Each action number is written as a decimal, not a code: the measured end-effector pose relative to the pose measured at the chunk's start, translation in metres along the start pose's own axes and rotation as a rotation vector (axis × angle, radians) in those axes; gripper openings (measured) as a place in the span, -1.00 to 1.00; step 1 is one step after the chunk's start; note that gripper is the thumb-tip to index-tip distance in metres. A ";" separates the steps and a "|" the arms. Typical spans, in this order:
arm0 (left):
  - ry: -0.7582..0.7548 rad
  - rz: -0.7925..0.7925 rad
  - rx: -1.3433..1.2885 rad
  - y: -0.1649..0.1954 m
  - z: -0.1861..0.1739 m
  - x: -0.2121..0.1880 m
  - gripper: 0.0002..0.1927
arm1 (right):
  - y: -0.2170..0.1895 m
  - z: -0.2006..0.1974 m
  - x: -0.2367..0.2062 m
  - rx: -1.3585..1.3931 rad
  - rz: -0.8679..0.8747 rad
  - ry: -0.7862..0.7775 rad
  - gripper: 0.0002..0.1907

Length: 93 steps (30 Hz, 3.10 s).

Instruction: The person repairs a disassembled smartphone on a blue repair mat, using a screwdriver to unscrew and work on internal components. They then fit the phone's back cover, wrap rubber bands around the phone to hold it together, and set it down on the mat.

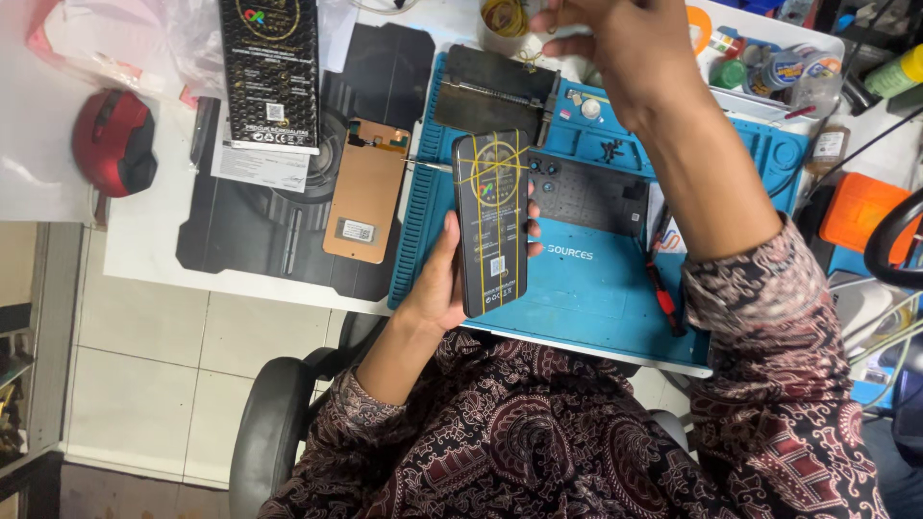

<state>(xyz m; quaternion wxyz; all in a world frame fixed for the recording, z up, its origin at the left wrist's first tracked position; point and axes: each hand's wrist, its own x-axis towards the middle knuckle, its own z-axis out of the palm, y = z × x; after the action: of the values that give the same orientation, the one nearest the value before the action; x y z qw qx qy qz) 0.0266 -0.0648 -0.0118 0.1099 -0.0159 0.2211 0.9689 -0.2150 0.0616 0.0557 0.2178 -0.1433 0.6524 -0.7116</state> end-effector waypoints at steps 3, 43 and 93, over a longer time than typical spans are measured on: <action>-0.010 -0.019 -0.003 -0.001 0.000 0.004 -0.02 | -0.033 0.003 -0.033 0.334 0.246 0.011 -0.87; -0.153 -0.099 -0.271 0.017 0.017 0.023 -0.10 | -0.091 -0.004 -0.214 -0.735 -0.260 -0.271 -0.42; -0.479 -1.072 0.886 0.095 0.058 0.098 -0.29 | -0.083 -0.009 -0.098 -0.915 0.203 -0.791 -0.80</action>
<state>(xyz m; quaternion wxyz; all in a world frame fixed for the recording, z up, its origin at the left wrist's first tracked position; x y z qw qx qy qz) -0.0885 -0.1029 0.0735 0.6100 0.1362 0.5237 0.5789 -0.1447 0.1222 0.1454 0.4267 -0.4127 0.7718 -0.2279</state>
